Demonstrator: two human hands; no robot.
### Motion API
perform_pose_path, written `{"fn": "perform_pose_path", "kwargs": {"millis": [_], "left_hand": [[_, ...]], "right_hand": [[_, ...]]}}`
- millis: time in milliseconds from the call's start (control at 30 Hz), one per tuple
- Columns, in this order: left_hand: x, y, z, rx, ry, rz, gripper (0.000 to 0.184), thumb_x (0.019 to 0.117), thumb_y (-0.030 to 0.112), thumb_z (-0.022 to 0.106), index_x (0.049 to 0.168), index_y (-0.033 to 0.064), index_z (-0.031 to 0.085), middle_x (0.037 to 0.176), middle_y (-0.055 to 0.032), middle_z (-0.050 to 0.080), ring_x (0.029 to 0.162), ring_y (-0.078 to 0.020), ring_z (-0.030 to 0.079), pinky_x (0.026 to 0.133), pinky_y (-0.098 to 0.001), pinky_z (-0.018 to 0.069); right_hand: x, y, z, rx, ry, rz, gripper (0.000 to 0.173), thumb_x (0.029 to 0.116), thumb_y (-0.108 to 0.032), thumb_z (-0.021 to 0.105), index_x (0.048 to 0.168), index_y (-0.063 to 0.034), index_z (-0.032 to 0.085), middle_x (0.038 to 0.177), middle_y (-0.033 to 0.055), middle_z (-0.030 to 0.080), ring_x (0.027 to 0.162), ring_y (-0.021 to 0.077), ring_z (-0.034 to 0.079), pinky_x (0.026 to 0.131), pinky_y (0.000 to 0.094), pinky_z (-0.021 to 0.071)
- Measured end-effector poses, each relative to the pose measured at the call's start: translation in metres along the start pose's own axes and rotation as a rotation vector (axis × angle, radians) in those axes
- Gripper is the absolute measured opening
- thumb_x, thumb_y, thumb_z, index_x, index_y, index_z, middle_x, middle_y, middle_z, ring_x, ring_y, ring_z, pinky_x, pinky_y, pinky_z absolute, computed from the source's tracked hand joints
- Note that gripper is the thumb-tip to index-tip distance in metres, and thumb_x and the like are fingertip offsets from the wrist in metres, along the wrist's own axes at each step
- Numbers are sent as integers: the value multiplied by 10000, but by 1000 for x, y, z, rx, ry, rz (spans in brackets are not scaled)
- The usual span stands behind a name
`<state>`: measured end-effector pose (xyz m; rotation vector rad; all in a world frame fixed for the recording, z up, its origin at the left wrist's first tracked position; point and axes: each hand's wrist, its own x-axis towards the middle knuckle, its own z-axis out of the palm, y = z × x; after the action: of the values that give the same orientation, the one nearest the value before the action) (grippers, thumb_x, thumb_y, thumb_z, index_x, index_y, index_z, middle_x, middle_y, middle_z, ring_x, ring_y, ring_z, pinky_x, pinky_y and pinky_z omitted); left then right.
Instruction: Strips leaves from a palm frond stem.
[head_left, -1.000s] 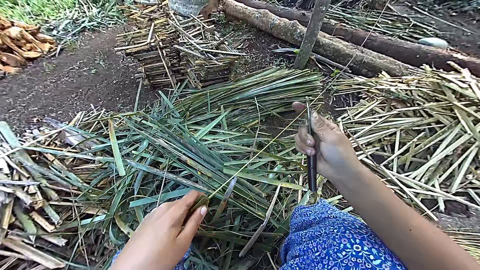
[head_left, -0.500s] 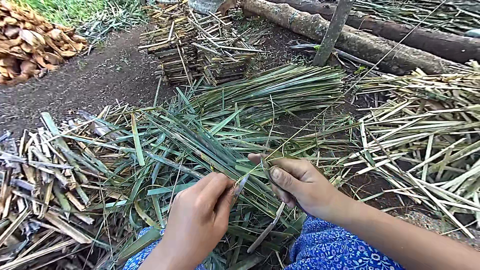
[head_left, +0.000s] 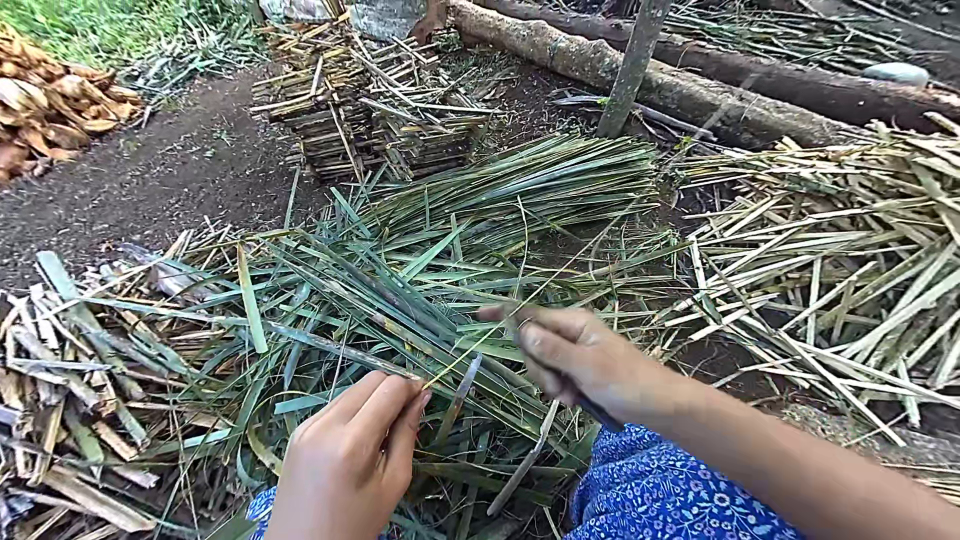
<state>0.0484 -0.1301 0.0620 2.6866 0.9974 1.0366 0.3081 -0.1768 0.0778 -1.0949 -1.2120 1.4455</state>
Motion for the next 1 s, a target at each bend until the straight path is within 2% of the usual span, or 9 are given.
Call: {"fn": "perform_pose_path", "kwargs": {"millis": [67,167,267,367,467,567,767,867,1000], "left_hand": [[0,-1,-2,4,-27,-1,259,1031,252,552,908,77,698,729,-55,616,629,-119,567,556,-239,439],[-2,-7,-10,-32,-61,-29,259,1033,237,566,921,48,703,742,-80,627,634,-114,564,567,-229,442],[-2,-17,-19,-66,-93,-65,261,1029,223,575,925,22,705,757,-102,645,629,-104,562,569,-218,445],[0,-22,-21,-95,-132,-96,269,1008,237,587,958,8,718,767,-103,657,620,-88,551,560,-211,442],[2,-18,-13,-148,-110,-72,297,1001,305,593,1014,38,721,779,-55,675,616,-33,549,555,-169,448],[8,-6,0,-213,-26,-24,250,1018,266,594,1021,52,722,809,-28,680,648,12,562,591,-112,461],[15,7,8,-242,77,8,194,999,184,610,910,33,693,757,-28,654,642,24,565,603,-90,464],[14,10,8,-249,85,11,160,969,167,622,902,38,691,751,-22,648,638,36,552,603,-77,448],[13,13,5,-248,74,30,149,969,156,622,903,37,681,745,-26,634,641,30,535,601,-74,427]], "right_hand": [[3,1,1,8,-7,-3,339,1077,-206,445,1347,-100,618,665,-105,530,540,-47,490,506,102,420],[10,-2,-24,62,245,-142,362,1094,-216,383,1349,-110,619,590,-103,488,485,-42,455,476,107,403],[13,-6,-60,200,527,-265,406,1130,-310,279,1368,-167,574,570,-101,443,447,-23,426,450,126,400],[12,-8,-67,246,611,-319,425,1130,-341,254,1383,-186,558,563,-91,428,426,-6,413,434,130,392],[11,-5,-42,128,485,-287,391,1120,-323,296,1372,-194,567,568,-85,454,448,3,440,454,144,419],[11,3,-7,90,278,-205,364,1092,-270,396,1379,-171,595,574,-87,503,479,-12,486,486,133,443],[5,14,27,-11,-51,-139,363,1077,-257,467,1365,-71,585,692,-161,533,564,-73,504,519,96,442],[1,13,32,-41,-127,-143,391,1081,-233,467,1410,-43,558,733,-166,544,574,-86,495,516,86,439],[0,15,30,-62,-126,-185,376,1079,-234,476,1378,-28,579,723,-173,526,568,-99,477,512,73,422]]}}
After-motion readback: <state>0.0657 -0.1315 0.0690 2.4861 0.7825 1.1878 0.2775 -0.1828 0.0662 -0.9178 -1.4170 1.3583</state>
